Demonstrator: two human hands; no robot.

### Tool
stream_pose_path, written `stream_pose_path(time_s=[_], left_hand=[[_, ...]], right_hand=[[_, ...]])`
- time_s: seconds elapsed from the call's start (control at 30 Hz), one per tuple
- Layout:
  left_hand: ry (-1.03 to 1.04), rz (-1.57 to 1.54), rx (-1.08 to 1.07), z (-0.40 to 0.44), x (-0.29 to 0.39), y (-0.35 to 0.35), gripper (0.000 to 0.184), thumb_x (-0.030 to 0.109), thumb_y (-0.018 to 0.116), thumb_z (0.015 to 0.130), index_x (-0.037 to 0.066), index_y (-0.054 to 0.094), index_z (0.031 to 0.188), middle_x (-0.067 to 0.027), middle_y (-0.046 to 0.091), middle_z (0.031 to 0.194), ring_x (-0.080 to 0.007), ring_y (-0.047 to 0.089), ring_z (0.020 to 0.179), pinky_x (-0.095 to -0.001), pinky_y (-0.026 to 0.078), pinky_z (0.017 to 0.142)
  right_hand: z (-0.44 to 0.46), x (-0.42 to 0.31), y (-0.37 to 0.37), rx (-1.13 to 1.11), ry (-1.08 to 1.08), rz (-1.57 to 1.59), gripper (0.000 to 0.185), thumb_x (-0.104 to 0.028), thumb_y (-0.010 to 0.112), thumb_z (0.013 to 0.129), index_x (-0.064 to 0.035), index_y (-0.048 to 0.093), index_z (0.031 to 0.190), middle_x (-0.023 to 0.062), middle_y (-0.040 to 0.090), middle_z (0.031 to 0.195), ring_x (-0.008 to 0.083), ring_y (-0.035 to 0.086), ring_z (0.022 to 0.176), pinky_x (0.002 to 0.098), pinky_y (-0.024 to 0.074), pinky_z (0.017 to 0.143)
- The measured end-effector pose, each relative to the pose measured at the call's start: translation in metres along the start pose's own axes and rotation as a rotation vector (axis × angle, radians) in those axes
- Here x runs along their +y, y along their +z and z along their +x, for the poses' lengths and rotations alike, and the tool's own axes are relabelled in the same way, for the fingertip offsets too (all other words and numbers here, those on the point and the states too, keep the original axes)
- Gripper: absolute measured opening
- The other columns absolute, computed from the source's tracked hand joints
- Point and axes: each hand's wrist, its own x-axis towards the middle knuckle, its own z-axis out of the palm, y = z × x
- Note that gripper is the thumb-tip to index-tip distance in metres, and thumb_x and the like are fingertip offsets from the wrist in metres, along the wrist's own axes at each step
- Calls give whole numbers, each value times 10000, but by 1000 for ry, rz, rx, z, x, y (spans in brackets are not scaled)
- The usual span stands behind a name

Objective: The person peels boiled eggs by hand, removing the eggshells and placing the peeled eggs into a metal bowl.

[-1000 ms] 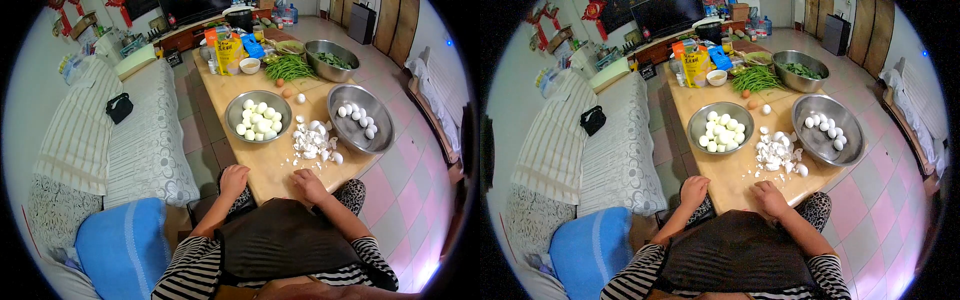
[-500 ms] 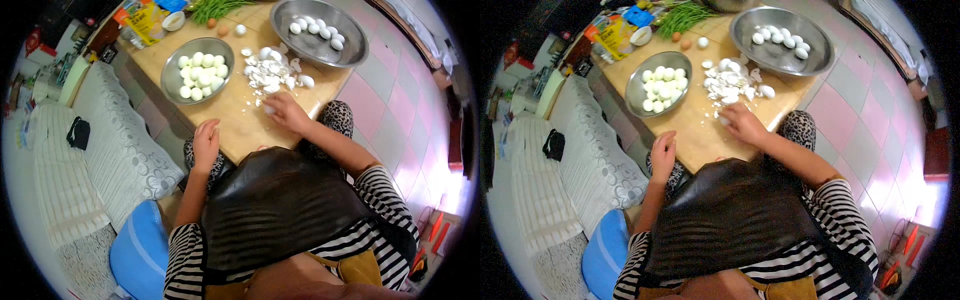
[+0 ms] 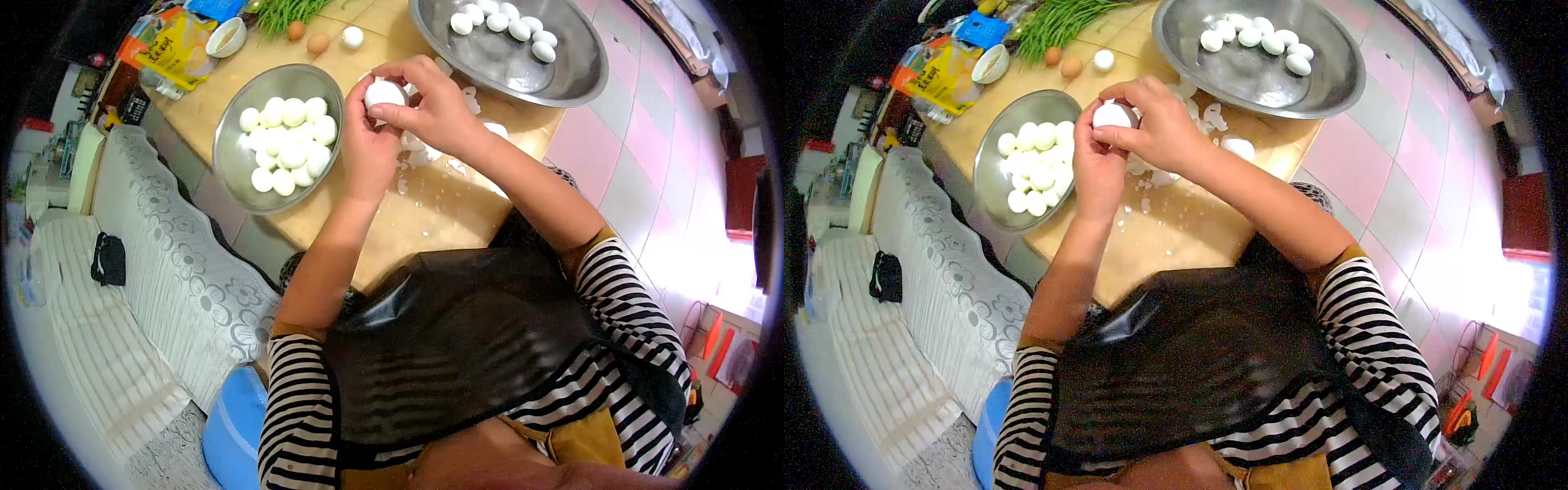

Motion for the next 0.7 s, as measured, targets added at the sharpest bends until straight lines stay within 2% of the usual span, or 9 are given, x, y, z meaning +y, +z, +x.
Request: stream_pose_path(time_s=[0.03, 0.1, 0.17, 0.2, 0.27, 0.4, 0.47, 0.53, 0.7], left_hand=[[19, -67, 23, 3, -7, 0, 525, -41, 604, 874, 12, 378, 1345, -91, 536, 1190, -158, 557, 1048, -281, 503, 868], [6, -67, -7, 5, -16, -7, 525, -35, 613, 873, 19, 384, 1342, -89, 537, 1189, -156, 558, 1036, -281, 510, 851], [-1, -6, -31, 3, -20, -12, 523, -23, 628, 869, 29, 394, 1334, -87, 531, 1201, -147, 555, 1011, -276, 526, 808], [-27, -9, -37, 0, -25, -14, 523, -23, 628, 869, 29, 394, 1334, -87, 531, 1201, -147, 555, 1011, -276, 526, 808], [-4, -66, -21, -2, -33, -15, 533, -26, 638, 862, 26, 394, 1333, -90, 522, 1219, -147, 552, 1018, -278, 528, 808], [-182, -62, -66, -8, -26, -19, 576, -48, 648, 846, 11, 371, 1348, -97, 514, 1224, -165, 548, 1083, -292, 506, 903], [-150, -118, -73, -12, -37, -23, 582, -64, 632, 845, 5, 361, 1355, -106, 512, 1232, -178, 542, 1121, -301, 489, 947], [-104, -68, -151, -11, -30, -24, 591, -72, 626, 840, 3, 356, 1361, -116, 502, 1253, -189, 534, 1143, -308, 490, 956], [-113, -68, -169, -16, -31, -28, 611, -62, 636, 839, 1, 346, 1373, -119, 491, 1268, -194, 526, 1155, -314, 484, 968]], right_hand=[[1, 6, 0, 2, 14, -1, 421, -268, 758, 798, -53, 624, 1135, 89, 565, 1041, 188, 589, 930, 308, 517, 745], [1, 18, -2, 41, 65, 220, 340, -269, 714, 814, -43, 663, 1063, 143, 602, 923, 251, 619, 828, 341, 519, 704], [2, 29, -11, -21, 84, 148, 300, -237, 697, 842, -40, 666, 1067, 103, 601, 954, 194, 600, 856, 309, 504, 708], [1, 31, -14, -87, 91, 78, 261, -204, 680, 871, -36, 669, 1070, 63, 600, 985, 137, 582, 884, 278, 490, 713], [2, 34, -15, -95, 68, 75, 230, -183, 672, 877, -37, 680, 1055, 59, 614, 963, 136, 580, 865, 274, 479, 701], [4, 31, -12, -191, -67, 78, 207, -138, 678, 860, -33, 686, 1038, 72, 621, 947, 169, 588, 863, 280, 479, 724], [0, 29, -7, -197, -110, 89, 197, -121, 684, 850, -31, 690, 1025, 77, 622, 944, 181, 590, 861, 283, 480, 730], [-3, 28, -6, -202, -74, 148, 216, -157, 695, 819, -54, 698, 1008, 99, 644, 914, 250, 608, 847, 328, 496, 737], [-2, 26, -15, -264, -107, 107, 152, -91, 703, 821, -21, 684, 955, 78, 622, 933, 195, 592, 856, 310, 477, 750]])
